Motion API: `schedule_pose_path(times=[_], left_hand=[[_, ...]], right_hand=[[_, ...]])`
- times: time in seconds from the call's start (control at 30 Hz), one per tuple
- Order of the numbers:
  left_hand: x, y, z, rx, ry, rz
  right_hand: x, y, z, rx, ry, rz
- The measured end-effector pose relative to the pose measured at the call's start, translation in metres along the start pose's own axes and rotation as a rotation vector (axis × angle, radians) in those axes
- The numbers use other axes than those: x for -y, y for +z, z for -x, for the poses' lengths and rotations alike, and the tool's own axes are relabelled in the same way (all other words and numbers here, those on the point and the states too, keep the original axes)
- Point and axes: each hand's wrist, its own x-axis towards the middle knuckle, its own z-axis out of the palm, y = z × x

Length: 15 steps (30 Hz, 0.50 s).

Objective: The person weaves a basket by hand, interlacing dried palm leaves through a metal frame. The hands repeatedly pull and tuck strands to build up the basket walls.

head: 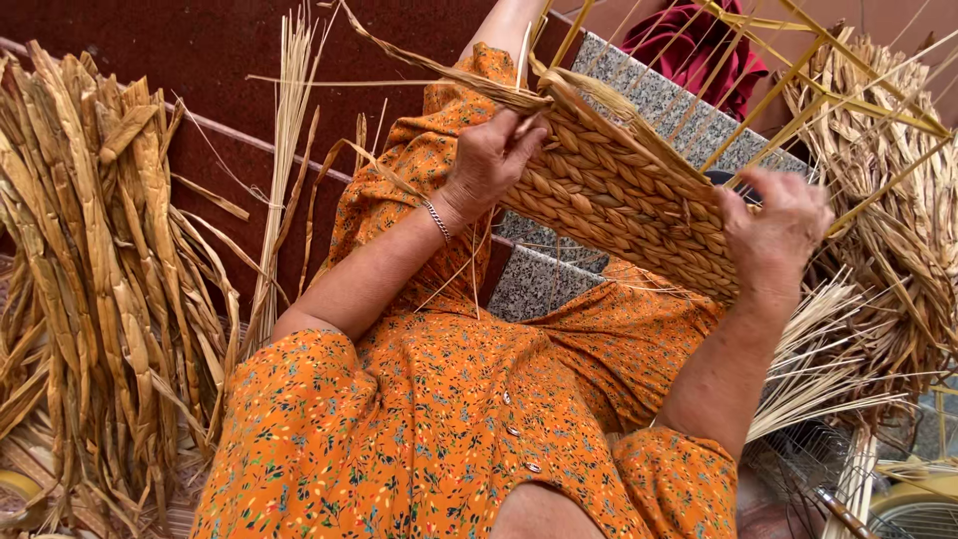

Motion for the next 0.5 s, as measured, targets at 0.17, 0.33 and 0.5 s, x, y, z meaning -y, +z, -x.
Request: schedule_pose_path(times=[0.17, 0.33, 0.5], left_hand=[[-0.005, -0.018, -0.039, -0.149, 0.568, -0.547], [-0.025, -0.043, -0.062, -0.057, 0.655, -0.666], [-0.019, -0.045, -0.074, 0.055, 0.629, -0.747]], right_hand=[[0.06, 0.023, -0.031, -0.322, -0.203, -0.294], [0.132, 0.058, -0.068, -0.283, -0.484, -0.229], [0.147, 0.074, -0.076, -0.132, -0.413, -0.272]])
